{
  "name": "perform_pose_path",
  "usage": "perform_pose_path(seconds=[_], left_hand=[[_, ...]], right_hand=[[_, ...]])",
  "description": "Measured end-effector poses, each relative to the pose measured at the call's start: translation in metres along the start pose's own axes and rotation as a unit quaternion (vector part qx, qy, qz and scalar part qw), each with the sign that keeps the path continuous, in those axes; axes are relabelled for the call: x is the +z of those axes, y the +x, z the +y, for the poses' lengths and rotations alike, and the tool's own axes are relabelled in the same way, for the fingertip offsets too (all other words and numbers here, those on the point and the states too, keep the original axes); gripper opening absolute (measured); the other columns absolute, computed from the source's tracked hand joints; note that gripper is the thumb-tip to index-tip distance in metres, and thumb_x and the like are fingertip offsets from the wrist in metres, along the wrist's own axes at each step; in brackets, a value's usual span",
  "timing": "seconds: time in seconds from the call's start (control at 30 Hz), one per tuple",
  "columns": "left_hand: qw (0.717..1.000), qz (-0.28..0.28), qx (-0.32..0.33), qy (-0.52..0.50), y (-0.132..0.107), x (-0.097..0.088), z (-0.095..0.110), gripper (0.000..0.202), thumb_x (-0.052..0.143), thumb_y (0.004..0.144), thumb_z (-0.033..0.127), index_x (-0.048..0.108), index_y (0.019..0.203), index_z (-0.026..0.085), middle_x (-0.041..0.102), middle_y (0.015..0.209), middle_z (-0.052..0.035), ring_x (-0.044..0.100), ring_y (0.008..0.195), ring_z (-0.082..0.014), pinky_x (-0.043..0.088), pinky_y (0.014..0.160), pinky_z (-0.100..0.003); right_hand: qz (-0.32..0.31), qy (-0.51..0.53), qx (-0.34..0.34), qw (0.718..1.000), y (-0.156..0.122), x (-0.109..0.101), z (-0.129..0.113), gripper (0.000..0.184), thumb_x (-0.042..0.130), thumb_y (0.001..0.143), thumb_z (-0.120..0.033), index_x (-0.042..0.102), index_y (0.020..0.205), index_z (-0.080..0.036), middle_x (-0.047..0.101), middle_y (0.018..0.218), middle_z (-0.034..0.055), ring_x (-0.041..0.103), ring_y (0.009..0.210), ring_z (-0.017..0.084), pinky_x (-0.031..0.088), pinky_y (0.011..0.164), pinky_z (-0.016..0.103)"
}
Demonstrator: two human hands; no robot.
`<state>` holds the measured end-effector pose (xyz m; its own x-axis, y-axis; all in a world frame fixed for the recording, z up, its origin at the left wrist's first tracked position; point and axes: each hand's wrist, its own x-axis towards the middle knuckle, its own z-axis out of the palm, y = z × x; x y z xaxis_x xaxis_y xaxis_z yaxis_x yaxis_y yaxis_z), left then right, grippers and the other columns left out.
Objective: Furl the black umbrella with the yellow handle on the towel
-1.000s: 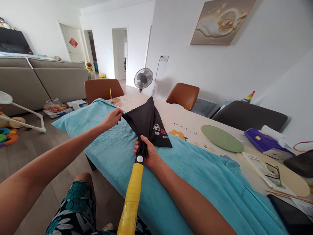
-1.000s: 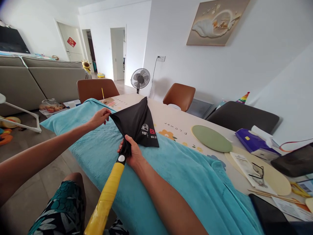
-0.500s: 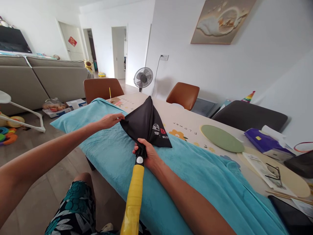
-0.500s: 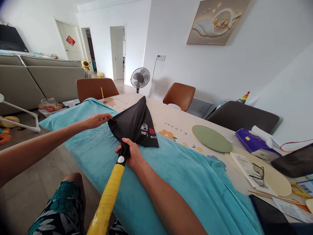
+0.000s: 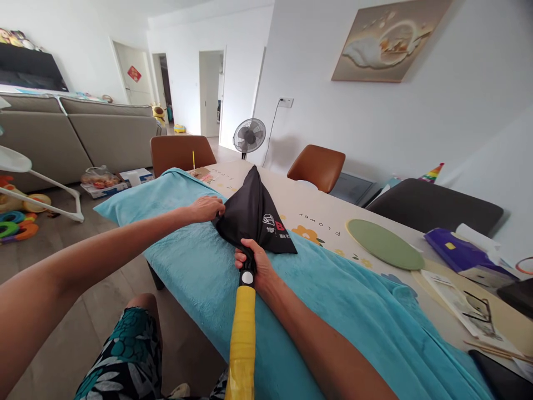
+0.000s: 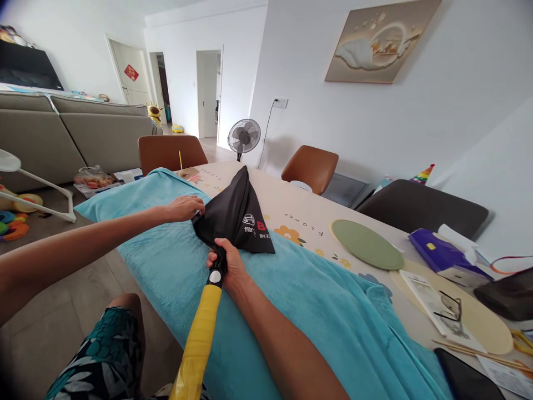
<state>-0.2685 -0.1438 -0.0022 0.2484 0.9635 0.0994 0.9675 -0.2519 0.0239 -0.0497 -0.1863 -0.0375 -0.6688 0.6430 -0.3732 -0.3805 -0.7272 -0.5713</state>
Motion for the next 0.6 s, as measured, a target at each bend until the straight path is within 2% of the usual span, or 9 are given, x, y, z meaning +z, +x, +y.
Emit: perform_pose_path(seconds=[0.07,0.13,0.27,0.4,0.5,0.6], left_hand=[[0.995,0.091,-0.016,-0.04,0.006,-0.005,0.016,0.035,0.034,0.071,0.007,0.061,0.09,0.021,0.06,0.099,-0.0035,0.051,0.099,-0.0186,0.04,0.082,-0.028],[0.985,0.137,-0.027,-0.099,0.014,-0.003,0.035,0.036,0.032,0.073,0.006,0.057,0.095,0.019,0.058,0.102,-0.0043,0.051,0.1,-0.0171,0.039,0.086,-0.028],[0.982,0.093,-0.082,-0.141,0.028,0.024,0.065,0.028,0.032,0.076,0.005,0.051,0.092,0.015,0.055,0.095,-0.0083,0.051,0.093,-0.0194,0.041,0.083,-0.033],[0.977,0.076,-0.124,-0.159,0.035,0.049,0.07,0.022,0.033,0.078,0.003,0.05,0.087,0.014,0.053,0.094,-0.0109,0.049,0.093,-0.0219,0.039,0.087,-0.039],[0.967,0.078,-0.138,-0.197,0.041,0.053,0.069,0.018,0.036,0.081,0.006,0.051,0.086,0.014,0.053,0.097,-0.0101,0.048,0.097,-0.0212,0.037,0.091,-0.038],[0.951,0.081,-0.148,-0.261,0.052,0.053,0.076,0.014,0.042,0.085,0.014,0.055,0.09,0.014,0.055,0.102,-0.0098,0.05,0.097,-0.0199,0.041,0.089,-0.036]], right_hand=[[0.017,-0.008,0.016,1.0,-0.001,0.001,-0.001,0.018,0.052,0.076,-0.023,0.042,0.062,-0.017,0.042,0.044,-0.0047,0.038,0.035,0.006,0.036,0.032,0.017],[0.028,-0.012,0.019,0.999,-0.002,0.002,-0.001,0.018,0.051,0.077,-0.023,0.042,0.063,-0.017,0.042,0.043,-0.0045,0.038,0.034,0.006,0.036,0.032,0.017],[0.012,-0.008,0.007,1.0,-0.004,0.003,-0.002,0.018,0.049,0.077,-0.022,0.042,0.061,-0.017,0.042,0.042,-0.0045,0.037,0.033,0.006,0.036,0.031,0.016],[0.026,0.016,0.023,0.999,-0.006,0.005,-0.004,0.017,0.049,0.077,-0.023,0.044,0.063,-0.016,0.042,0.043,-0.0042,0.037,0.034,0.005,0.039,0.033,0.015],[0.031,0.036,0.042,0.998,-0.012,0.01,-0.012,0.013,0.047,0.079,-0.023,0.049,0.072,-0.014,0.047,0.047,-0.003,0.039,0.035,0.005,0.041,0.034,0.015],[-0.007,0.058,0.065,0.996,-0.02,0.018,-0.026,0.011,0.049,0.079,-0.024,0.052,0.08,-0.013,0.046,0.047,-0.0044,0.04,0.036,0.006,0.04,0.035,0.014]])
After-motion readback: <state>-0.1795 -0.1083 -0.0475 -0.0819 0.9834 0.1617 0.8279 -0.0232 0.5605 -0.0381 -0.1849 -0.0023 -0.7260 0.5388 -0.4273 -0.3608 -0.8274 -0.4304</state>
